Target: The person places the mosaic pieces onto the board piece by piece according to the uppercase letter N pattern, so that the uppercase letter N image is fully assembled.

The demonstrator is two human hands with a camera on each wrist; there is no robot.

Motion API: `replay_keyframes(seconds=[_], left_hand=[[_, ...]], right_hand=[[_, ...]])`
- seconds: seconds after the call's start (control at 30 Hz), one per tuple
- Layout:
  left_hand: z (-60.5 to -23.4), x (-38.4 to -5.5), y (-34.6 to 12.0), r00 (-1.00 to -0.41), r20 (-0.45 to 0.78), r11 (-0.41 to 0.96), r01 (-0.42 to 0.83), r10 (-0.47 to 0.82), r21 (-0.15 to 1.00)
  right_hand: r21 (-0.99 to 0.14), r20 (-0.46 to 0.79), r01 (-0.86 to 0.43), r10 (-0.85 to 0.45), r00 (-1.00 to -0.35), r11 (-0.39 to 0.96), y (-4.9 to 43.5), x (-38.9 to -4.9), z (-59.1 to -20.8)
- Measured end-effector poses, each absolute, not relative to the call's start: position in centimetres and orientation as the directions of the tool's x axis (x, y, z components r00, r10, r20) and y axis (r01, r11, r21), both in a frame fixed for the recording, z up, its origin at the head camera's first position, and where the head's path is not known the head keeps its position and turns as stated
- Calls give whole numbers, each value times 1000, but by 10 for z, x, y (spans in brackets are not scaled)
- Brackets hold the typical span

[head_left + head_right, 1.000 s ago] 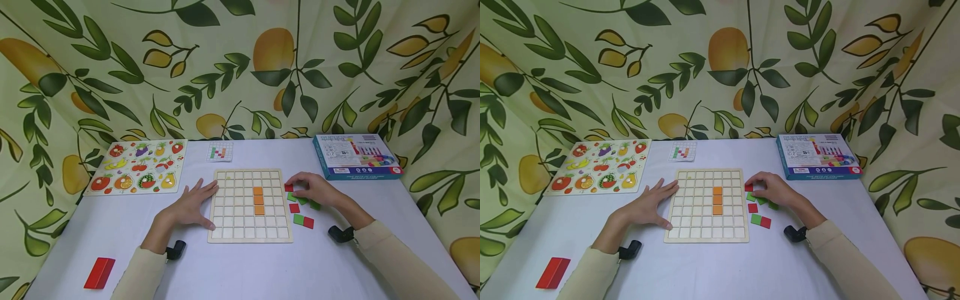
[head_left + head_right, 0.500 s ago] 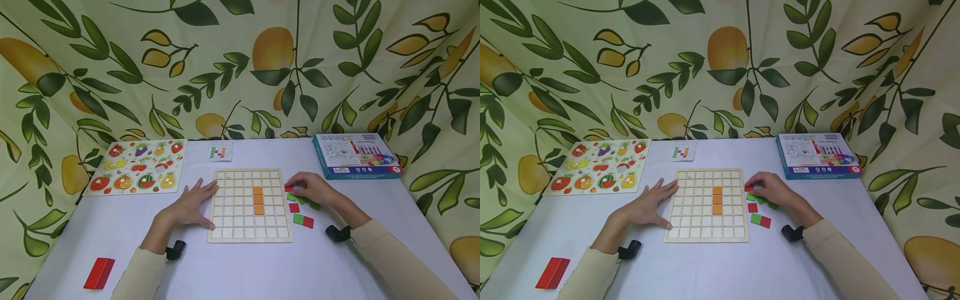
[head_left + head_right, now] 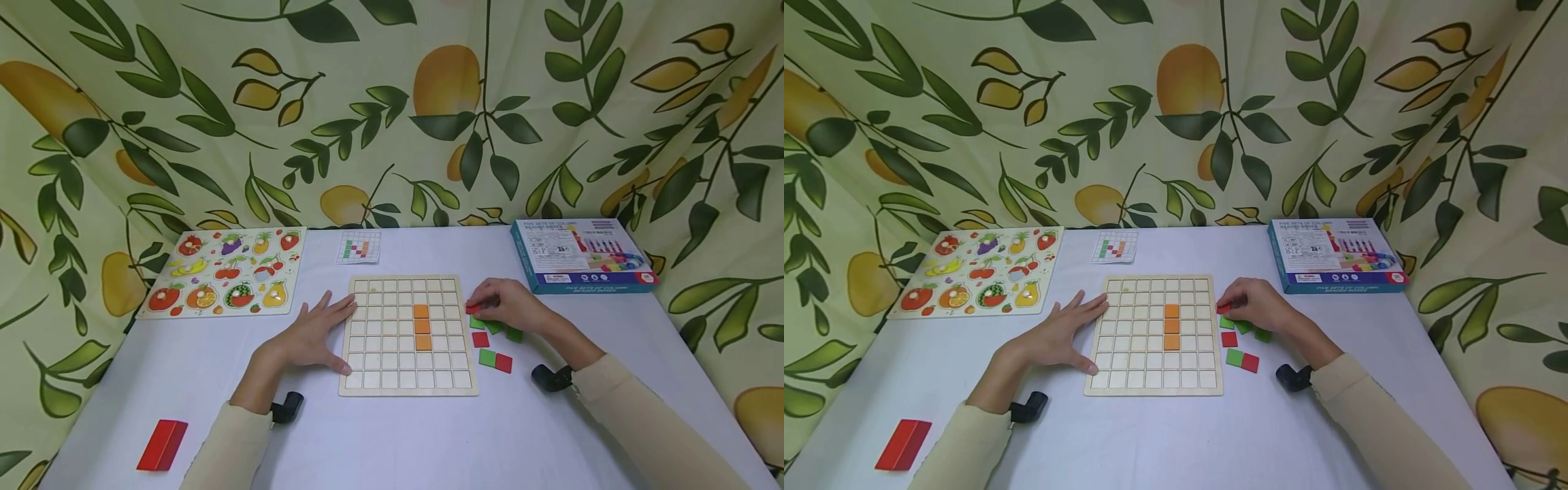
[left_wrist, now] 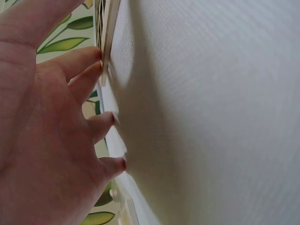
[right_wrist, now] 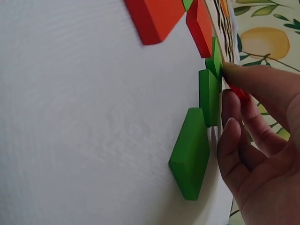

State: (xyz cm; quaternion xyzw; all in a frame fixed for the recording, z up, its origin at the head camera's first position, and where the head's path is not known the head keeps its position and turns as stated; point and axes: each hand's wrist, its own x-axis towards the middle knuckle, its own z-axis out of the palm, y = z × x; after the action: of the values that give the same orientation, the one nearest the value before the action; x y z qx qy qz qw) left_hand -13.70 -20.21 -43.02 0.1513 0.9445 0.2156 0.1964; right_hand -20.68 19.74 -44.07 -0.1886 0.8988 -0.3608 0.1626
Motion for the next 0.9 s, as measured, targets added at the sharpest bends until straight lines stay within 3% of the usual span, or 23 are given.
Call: replay_keyframes(seconds=[0.6, 0.9], left_hand=[[-429, -136, -202, -875, -311, 864, 201, 371, 462], [-429, -136, -202, -878, -314, 865, 191, 362, 464]], right_hand=[[-758, -123, -215, -458, -880, 616, 204, -206, -431], [-809, -136, -238, -565, -814, 537, 194, -194, -440]])
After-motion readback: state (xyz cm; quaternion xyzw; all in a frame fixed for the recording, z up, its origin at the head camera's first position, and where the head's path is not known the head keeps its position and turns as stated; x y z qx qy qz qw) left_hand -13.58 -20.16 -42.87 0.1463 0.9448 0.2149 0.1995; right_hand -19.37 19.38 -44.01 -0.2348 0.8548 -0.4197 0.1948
